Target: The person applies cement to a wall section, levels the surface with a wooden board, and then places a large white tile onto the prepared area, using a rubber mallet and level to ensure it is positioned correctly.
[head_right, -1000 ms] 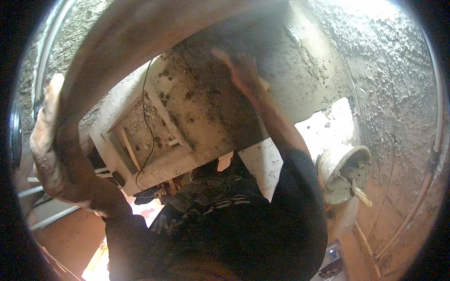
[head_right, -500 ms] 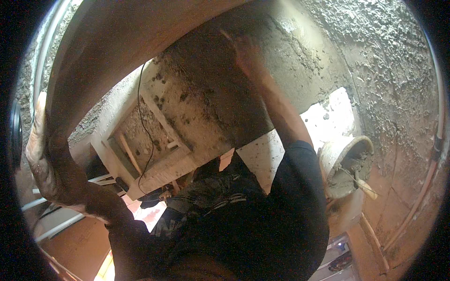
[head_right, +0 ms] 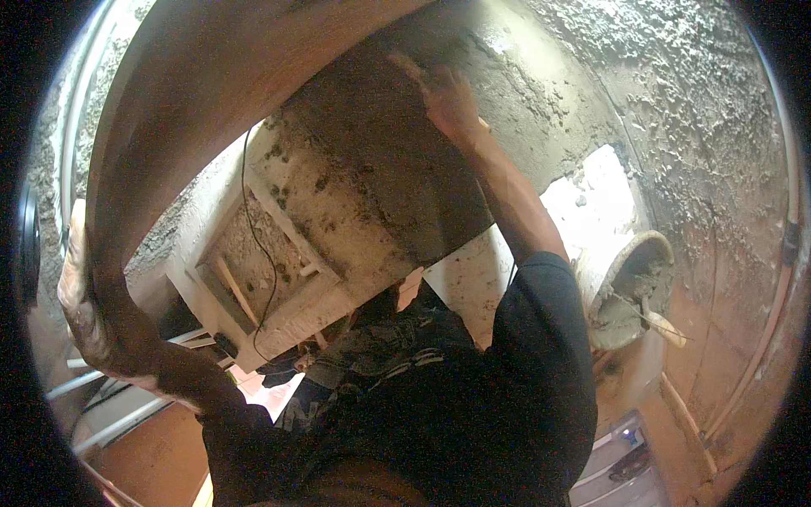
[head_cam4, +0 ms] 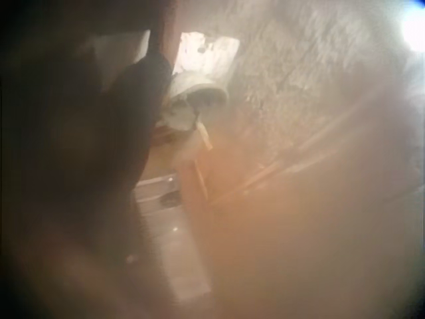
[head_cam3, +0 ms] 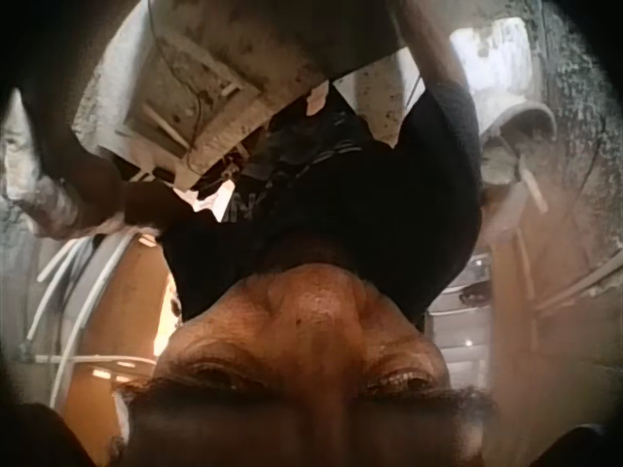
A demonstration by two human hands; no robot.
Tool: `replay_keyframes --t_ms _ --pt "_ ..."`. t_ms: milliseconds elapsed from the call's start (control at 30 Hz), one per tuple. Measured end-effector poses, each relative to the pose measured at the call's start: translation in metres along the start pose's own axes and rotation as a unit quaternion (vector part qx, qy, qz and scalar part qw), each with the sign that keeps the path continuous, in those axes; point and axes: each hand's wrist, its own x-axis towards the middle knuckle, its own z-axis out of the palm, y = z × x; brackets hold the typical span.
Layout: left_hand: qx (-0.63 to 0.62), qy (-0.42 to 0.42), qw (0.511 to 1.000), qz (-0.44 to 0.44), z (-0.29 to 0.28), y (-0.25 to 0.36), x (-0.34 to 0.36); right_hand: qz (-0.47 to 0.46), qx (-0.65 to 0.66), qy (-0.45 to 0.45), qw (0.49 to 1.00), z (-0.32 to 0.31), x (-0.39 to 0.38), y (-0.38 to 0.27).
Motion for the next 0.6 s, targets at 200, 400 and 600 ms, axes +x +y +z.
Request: replay_keyframes --t_ms 200,400,600 --pt "0.037 0.020 0.999 -0.013 -0.003 -0.005 -0.001 0.079 -0.020 0.069 0.994 -0.025 0.023 0.017" --pt "-0.009 0.067 0.991 -0.119 -0.004 -0.003 0.000 0.063 -0.130 0.049 0.988 -0.035 0.029 0.035" --pt "0.036 0.052 0.980 -0.187 -0.012 -0.007 0.000 0.079 -0.125 0.071 0.986 -0.052 0.031 0.025"
